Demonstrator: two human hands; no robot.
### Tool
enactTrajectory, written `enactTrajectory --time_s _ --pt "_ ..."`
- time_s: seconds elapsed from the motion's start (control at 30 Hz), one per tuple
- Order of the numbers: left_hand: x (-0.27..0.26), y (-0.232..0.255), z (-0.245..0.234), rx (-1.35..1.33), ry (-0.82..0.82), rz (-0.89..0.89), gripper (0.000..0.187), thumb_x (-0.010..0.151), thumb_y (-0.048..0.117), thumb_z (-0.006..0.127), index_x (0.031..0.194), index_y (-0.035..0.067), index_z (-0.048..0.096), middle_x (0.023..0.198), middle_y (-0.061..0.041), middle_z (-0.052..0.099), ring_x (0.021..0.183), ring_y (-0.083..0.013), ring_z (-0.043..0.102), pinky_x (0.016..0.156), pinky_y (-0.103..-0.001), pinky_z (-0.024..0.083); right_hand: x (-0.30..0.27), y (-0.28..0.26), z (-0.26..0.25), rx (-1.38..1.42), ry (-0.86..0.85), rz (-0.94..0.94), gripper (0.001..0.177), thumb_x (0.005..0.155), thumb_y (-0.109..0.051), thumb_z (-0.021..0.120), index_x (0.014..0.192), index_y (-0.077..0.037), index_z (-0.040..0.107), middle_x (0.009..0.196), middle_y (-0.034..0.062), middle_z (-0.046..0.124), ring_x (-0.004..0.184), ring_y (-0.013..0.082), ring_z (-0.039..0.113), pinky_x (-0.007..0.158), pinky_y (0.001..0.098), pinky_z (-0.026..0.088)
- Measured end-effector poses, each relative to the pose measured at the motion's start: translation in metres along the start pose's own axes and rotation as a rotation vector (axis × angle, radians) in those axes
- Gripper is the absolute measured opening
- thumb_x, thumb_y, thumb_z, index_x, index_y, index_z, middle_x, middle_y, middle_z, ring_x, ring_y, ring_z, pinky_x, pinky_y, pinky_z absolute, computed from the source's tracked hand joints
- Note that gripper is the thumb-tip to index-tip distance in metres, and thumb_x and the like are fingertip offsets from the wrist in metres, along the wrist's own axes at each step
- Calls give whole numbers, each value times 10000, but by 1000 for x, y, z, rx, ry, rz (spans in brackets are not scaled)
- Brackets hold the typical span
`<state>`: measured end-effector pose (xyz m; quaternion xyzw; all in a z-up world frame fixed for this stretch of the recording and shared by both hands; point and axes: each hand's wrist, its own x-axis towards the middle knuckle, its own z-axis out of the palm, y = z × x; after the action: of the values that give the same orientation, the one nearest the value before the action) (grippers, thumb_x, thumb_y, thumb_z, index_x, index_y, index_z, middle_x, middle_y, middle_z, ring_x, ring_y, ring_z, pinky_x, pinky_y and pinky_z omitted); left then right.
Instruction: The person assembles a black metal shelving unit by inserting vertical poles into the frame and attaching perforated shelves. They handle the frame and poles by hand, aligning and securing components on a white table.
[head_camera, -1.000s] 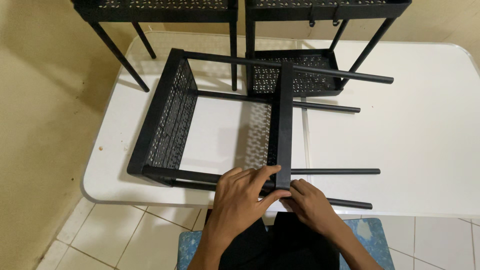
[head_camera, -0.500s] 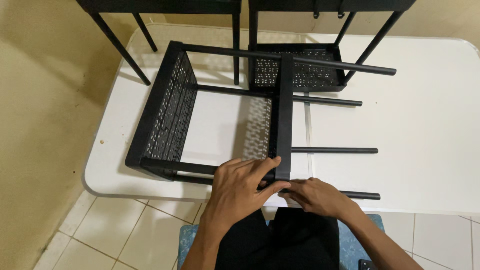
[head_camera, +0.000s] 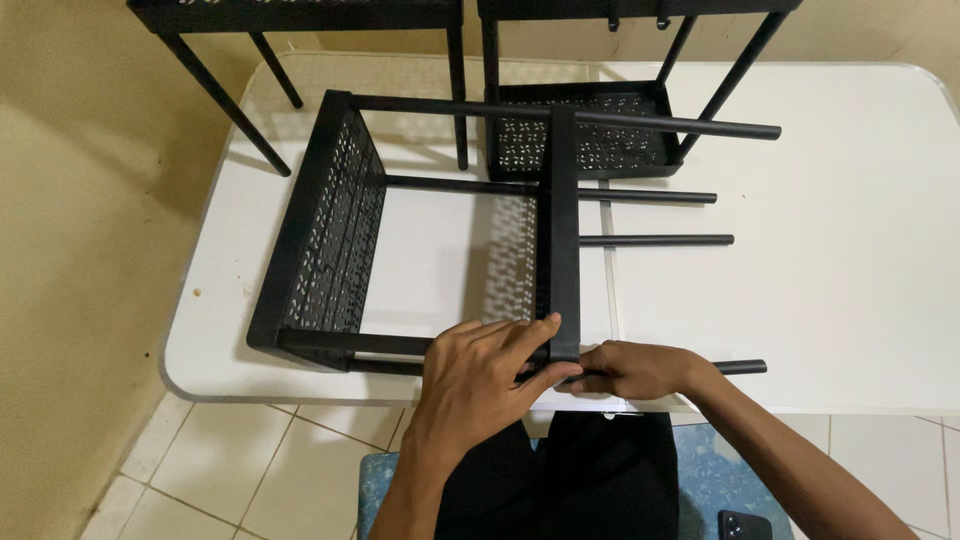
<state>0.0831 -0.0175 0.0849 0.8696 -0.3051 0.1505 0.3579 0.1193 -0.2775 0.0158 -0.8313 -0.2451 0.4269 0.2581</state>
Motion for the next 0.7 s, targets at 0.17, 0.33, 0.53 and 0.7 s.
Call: enactTrajectory --time_s 0.17,0.33,0.53,0.7 --pt "-2 0 -5 -36 -43 -68 520 840 510 773 1148 92 755 804 -49 792 605 -137 727 573 -294 519 -5 -16 5 80 65 -3 421 986 -399 559 1234 -83 684 978 130 772 841 262 732 800 401 557" --pt "-4 -2 -3 16 0 6 512 842 501 787 1134 82 751 831 -64 789 597 -149 711 569 -288 515 -9 -36 18 -43 232 128 402 977 -417 538 1141 -94 712 836 155 766 749 310 739 755 444 565" --pt "-5 1 -8 -14 -50 -57 527 820 512 791 1134 91 754 795 -57 789 572 -162 706 571 -307 519 -4 -38 25 -204 313 146 458 970 -474 549 1014 -69 758 810 173 752 811 359 741 774 478 575" --pt "-8 0 -10 -8 3 7 519 832 503 790 1143 91 739 894 -81 792 640 -170 728 617 -313 545 -6 -49 25 -257 296 205 477 957 -538 549 1045 -123 768 817 163 750 847 359 736 799 487 574"
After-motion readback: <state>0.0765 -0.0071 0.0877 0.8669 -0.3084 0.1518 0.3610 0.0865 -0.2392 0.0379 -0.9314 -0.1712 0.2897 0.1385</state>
